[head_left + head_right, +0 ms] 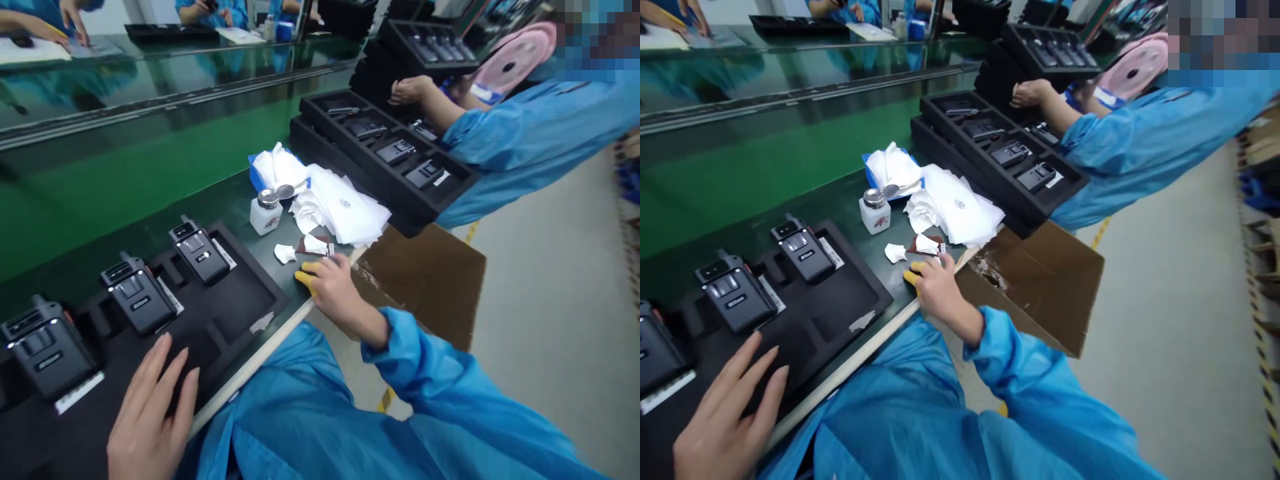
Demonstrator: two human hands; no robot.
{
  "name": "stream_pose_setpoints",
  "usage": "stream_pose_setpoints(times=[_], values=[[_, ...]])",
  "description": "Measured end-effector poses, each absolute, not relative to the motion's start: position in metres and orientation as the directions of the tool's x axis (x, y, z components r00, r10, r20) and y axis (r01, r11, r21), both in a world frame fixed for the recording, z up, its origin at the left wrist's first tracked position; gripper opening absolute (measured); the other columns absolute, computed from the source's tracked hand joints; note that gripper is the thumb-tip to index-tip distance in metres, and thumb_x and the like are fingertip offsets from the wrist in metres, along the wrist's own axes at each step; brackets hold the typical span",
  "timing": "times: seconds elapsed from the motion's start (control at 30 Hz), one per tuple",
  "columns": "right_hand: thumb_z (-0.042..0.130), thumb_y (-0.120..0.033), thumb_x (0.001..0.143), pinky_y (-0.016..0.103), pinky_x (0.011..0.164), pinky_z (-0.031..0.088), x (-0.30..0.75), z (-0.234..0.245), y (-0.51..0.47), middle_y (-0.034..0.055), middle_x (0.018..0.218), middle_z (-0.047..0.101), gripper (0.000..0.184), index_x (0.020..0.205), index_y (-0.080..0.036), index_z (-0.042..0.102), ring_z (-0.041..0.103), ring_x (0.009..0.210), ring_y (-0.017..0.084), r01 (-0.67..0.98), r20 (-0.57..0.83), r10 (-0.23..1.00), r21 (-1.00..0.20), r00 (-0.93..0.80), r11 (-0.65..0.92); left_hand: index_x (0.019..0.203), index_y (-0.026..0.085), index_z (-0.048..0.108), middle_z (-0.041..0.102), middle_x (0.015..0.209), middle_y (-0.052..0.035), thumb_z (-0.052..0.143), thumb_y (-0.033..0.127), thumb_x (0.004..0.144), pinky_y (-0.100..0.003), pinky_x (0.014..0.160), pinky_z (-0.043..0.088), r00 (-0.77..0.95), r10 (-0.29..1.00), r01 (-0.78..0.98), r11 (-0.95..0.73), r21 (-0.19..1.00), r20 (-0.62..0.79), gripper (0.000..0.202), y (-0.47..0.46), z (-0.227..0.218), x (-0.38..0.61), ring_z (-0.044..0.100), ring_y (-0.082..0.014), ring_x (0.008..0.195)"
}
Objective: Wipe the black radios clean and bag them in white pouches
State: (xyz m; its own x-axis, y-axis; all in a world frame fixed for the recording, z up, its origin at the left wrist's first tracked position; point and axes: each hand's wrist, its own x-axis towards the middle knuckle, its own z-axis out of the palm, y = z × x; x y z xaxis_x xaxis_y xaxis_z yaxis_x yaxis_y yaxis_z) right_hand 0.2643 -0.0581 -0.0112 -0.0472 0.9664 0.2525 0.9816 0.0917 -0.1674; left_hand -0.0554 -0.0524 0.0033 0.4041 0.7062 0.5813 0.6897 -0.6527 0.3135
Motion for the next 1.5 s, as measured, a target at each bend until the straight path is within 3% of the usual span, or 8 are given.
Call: stream_pose_setpoints(times=[0.1, 0.27, 0.43, 0.63, 0.93, 1.23, 1.33, 1.5], values=[[0.053, -0.018, 0.085, 0.04, 0.086, 0.039, 0.277, -0.03, -0.068, 0.0055, 0.091, 0.068, 0.02, 0.096, -0.022, 0.07, 0.057, 0.084, 0.017, 0.991, 0.383, 0.924, -0.113, -0.021, 0.069, 0.112, 0.014, 0.064, 0.065, 0.121, -0.0128, 0.064, 0.014, 0.083, -0.03, 0.095, 0.046, 0.435, 0.703, 0.709, -0.653, 0.268, 0.563, 0.029, -0.05, -0.004, -0.055, 0.065, -0.0217, 0.098], [0.054, -0.019, 0.082, 0.037, 0.078, 0.031, 0.291, -0.029, -0.046, 0.006, 0.086, 0.066, 0.021, 0.091, -0.025, 0.072, 0.052, 0.087, 0.021, 0.99, 0.478, 0.867, -0.075, 0.138, -0.117, 0.106, 0.015, 0.064, 0.067, 0.117, -0.0124, 0.062, 0.015, 0.085, -0.029, 0.087, 0.05, 0.417, 0.711, 0.743, -0.626, 0.238, 0.567, 0.021, -0.047, -0.008, -0.053, 0.067, -0.0197, 0.093], [0.048, -0.014, 0.078, 0.038, 0.081, 0.029, 0.255, -0.045, -0.029, 0.0056, 0.089, 0.065, 0.027, 0.084, -0.026, 0.072, 0.051, 0.089, 0.021, 0.991, 0.586, 0.807, -0.135, 0.076, 0.005, 0.103, 0.016, 0.063, 0.068, 0.113, -0.0137, 0.057, 0.016, 0.088, -0.031, 0.082, 0.055, 0.451, 0.721, 0.764, -0.617, 0.191, 0.526, 0.017, -0.048, -0.007, -0.052, 0.069, -0.0199, 0.092], [0.048, -0.015, 0.075, 0.042, 0.08, 0.031, 0.237, -0.063, -0.031, 0.0082, 0.09, 0.064, 0.029, 0.077, -0.029, 0.073, 0.052, 0.093, 0.026, 0.975, 0.572, 0.817, -0.213, 0.075, 0.06, 0.096, 0.016, 0.065, 0.073, 0.103, -0.0117, 0.05, 0.018, 0.091, -0.032, 0.075, 0.058, 0.401, 0.725, 0.793, -0.58, 0.183, 0.56, 0.016, -0.052, -0.009, -0.049, 0.071, -0.0196, 0.086], [0.046, -0.005, 0.068, 0.04, 0.075, 0.037, 0.242, -0.068, -0.019, 0.0076, 0.081, 0.063, 0.031, 0.058, -0.025, 0.067, 0.052, 0.084, 0.023, 0.985, 0.69, 0.722, -0.088, -0.047, 0.149, 0.089, 0.018, 0.069, 0.075, 0.091, -0.0084, 0.041, 0.023, 0.093, -0.034, 0.069, 0.061, 0.366, 0.719, 0.802, -0.566, 0.191, 0.591, 0.03, -0.051, -0.018, -0.051, 0.072, -0.0203, 0.079], [0.047, -0.006, 0.071, 0.037, 0.069, 0.038, 0.233, -0.055, -0.019, 0.0074, 0.082, 0.067, 0.029, 0.062, -0.023, 0.068, 0.052, 0.078, 0.022, 0.97, 0.727, 0.683, -0.111, -0.067, 0.214, 0.082, 0.018, 0.071, 0.075, 0.083, -0.0067, 0.041, 0.019, 0.091, -0.032, 0.067, 0.061, 0.369, 0.685, 0.804, -0.575, 0.154, 0.629, 0.031, -0.051, -0.013, -0.049, 0.071, -0.0179, 0.073], [0.048, -0.009, 0.072, 0.037, 0.071, 0.038, 0.237, -0.042, -0.021, 0.0074, 0.084, 0.068, 0.029, 0.074, -0.025, 0.072, 0.054, 0.081, 0.022, 0.968, 0.675, 0.736, -0.15, -0.05, 0.203, 0.082, 0.018, 0.071, 0.075, 0.084, -0.0069, 0.04, 0.021, 0.093, -0.033, 0.071, 0.06, 0.385, 0.692, 0.791, -0.589, 0.168, 0.61, 0.032, -0.052, -0.014, -0.05, 0.071, -0.0184, 0.076], [0.048, -0.024, 0.083, 0.038, 0.076, 0.035, 0.285, -0.013, -0.017, 0.0098, 0.104, 0.066, 0.029, 0.097, -0.025, 0.073, 0.054, 0.093, 0.025, 0.971, 0.522, 0.838, -0.239, 0.157, -0.033, 0.098, 0.016, 0.069, 0.073, 0.093, -0.0117, 0.051, 0.036, 0.091, -0.041, 0.079, 0.056, 0.452, 0.719, 0.752, -0.626, 0.208, 0.528, 0.028, -0.055, -0.016, -0.055, 0.068, -0.0253, 0.089]])
